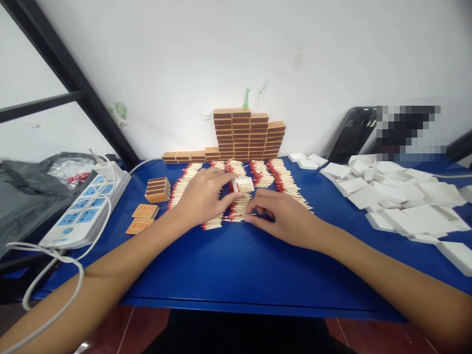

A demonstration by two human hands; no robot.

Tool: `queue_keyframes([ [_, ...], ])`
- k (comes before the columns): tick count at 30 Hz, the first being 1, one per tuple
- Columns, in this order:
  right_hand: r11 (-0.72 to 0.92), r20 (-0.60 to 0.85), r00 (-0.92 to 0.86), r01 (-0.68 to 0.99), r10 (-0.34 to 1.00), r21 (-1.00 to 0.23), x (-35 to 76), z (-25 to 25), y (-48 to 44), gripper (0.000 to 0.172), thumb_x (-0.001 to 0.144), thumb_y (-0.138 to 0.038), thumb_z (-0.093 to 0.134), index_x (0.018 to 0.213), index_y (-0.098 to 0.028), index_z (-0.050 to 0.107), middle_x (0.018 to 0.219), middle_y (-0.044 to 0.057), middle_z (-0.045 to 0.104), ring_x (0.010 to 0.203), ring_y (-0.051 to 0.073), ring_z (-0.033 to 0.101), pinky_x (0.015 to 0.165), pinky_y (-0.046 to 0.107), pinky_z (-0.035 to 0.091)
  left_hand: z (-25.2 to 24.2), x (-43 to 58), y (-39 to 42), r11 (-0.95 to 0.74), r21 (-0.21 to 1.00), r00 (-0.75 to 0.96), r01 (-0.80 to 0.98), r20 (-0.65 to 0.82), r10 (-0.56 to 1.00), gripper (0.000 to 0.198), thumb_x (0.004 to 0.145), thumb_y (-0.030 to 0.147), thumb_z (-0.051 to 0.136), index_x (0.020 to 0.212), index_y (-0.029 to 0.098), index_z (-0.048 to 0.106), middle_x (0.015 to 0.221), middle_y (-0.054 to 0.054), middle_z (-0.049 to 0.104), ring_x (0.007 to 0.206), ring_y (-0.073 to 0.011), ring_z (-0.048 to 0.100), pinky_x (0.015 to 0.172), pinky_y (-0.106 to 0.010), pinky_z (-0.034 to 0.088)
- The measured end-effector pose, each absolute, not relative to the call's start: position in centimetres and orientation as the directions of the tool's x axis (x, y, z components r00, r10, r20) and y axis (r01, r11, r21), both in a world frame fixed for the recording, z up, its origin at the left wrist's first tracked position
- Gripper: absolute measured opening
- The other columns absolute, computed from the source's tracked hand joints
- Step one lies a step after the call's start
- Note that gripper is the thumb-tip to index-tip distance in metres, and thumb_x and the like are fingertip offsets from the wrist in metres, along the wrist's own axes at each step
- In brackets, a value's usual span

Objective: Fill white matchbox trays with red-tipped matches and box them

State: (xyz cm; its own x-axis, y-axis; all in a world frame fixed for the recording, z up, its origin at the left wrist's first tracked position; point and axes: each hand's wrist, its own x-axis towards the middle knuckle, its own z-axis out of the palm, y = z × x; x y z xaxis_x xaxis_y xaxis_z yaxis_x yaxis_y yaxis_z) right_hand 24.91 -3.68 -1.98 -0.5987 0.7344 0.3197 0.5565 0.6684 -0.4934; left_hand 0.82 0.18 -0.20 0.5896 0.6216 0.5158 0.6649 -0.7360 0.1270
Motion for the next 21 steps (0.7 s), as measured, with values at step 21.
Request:
queue_keyframes([
  [21, 0.667, 0.419, -0.52, 0.597, 0.744, -0.445, 27.0, -0.8, -2.2, 0.014, 0.108, -0.031, 0.051, 0.102, -0.022, 0.059, 0.093, 0.004, 0.058, 0.08, 0.019, 0.053, 0.071, 0.032, 0.04, -0.6, 1.2, -0.1, -0.77, 0.213, 0.612, 0.602, 0.496, 0.615, 0.04, 0.096, 0.046, 0.071, 0.123, 0.017, 0.073, 0.102, -0.011, 0.077, 0.098, -0.0268, 0.07, 0.087, -0.042, 0.056],
])
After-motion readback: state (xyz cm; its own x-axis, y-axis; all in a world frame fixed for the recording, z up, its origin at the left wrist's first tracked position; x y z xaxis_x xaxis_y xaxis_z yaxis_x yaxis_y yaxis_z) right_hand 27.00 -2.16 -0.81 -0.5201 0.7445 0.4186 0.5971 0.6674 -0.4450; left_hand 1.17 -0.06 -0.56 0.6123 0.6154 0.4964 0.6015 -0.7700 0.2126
